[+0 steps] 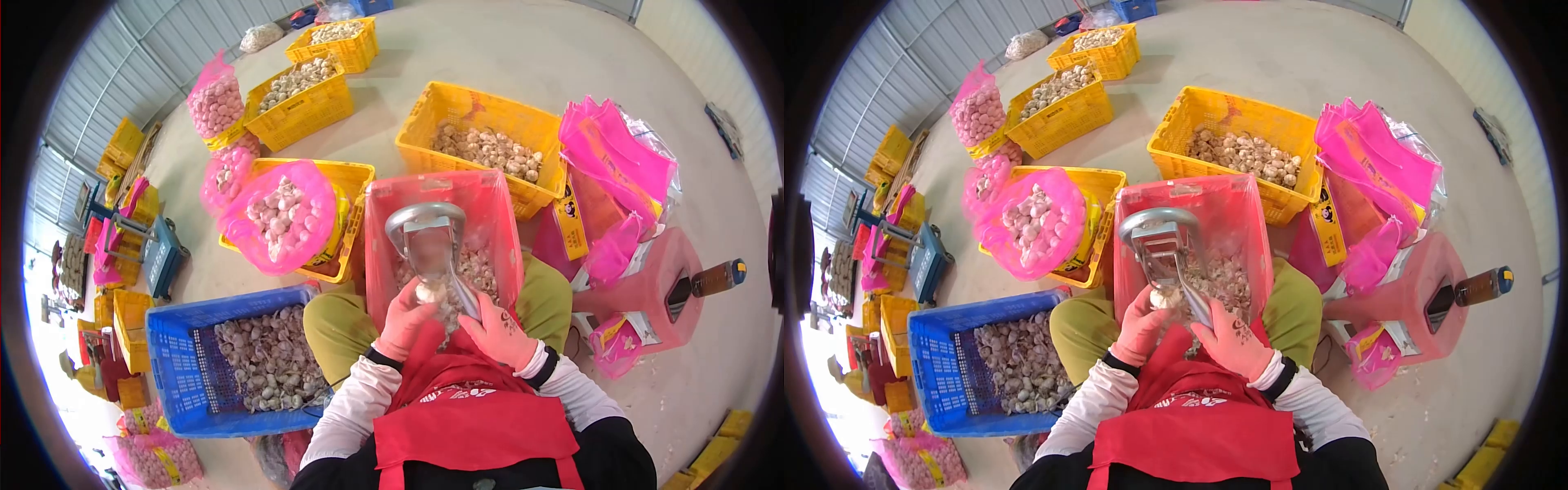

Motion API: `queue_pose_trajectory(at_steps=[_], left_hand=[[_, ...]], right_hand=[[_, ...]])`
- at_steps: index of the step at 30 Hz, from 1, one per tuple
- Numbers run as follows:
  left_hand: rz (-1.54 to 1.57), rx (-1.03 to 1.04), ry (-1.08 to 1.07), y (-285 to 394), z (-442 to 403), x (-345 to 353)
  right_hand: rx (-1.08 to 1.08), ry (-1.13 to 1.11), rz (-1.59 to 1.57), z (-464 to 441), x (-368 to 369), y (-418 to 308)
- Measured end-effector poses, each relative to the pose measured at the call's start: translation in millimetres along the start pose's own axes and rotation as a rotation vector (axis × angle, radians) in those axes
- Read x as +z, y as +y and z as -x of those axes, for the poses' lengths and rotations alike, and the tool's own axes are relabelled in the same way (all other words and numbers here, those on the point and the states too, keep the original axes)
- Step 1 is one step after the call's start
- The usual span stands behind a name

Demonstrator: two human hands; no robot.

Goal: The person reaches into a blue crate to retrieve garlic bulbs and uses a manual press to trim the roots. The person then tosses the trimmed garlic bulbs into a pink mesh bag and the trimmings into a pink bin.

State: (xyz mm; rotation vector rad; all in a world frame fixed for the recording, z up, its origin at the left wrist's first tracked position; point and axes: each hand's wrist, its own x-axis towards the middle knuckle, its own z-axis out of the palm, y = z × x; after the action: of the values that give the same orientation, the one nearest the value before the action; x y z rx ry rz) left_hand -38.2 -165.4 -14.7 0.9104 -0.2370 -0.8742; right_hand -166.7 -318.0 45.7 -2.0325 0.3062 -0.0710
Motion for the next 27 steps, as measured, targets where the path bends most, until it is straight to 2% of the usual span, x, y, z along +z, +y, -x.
queue_pose_trajectory(at_steps=[5,10,13,16,18,25,27], left_hand=[[0.109,0.003,0.018,-1,2,7],[0.114,0.091,0.201,-9,1,14],[0.078,0.062,0.29,-7,1,25],[0.093,0.045,0.287,-9,-1,25],[0.103,0.04,0.288,-8,-1,28],[0.192,0.031,0.241,-9,-5,23],[0.192,0.024,0.22,-6,-8,23]], right_hand=[[0.008,0.007,-0.003,2,-4,-11],[0.102,-0.038,-0.027,2,-10,-23],[0.09,-0.051,-0.014,4,-15,-30],[0.181,-0.103,-0.045,4,-16,-32],[0.091,-0.051,-0.017,5,-11,-25],[0.097,-0.025,0.01,1,-1,-4],[0.016,0.034,0.025,-2,8,12]])
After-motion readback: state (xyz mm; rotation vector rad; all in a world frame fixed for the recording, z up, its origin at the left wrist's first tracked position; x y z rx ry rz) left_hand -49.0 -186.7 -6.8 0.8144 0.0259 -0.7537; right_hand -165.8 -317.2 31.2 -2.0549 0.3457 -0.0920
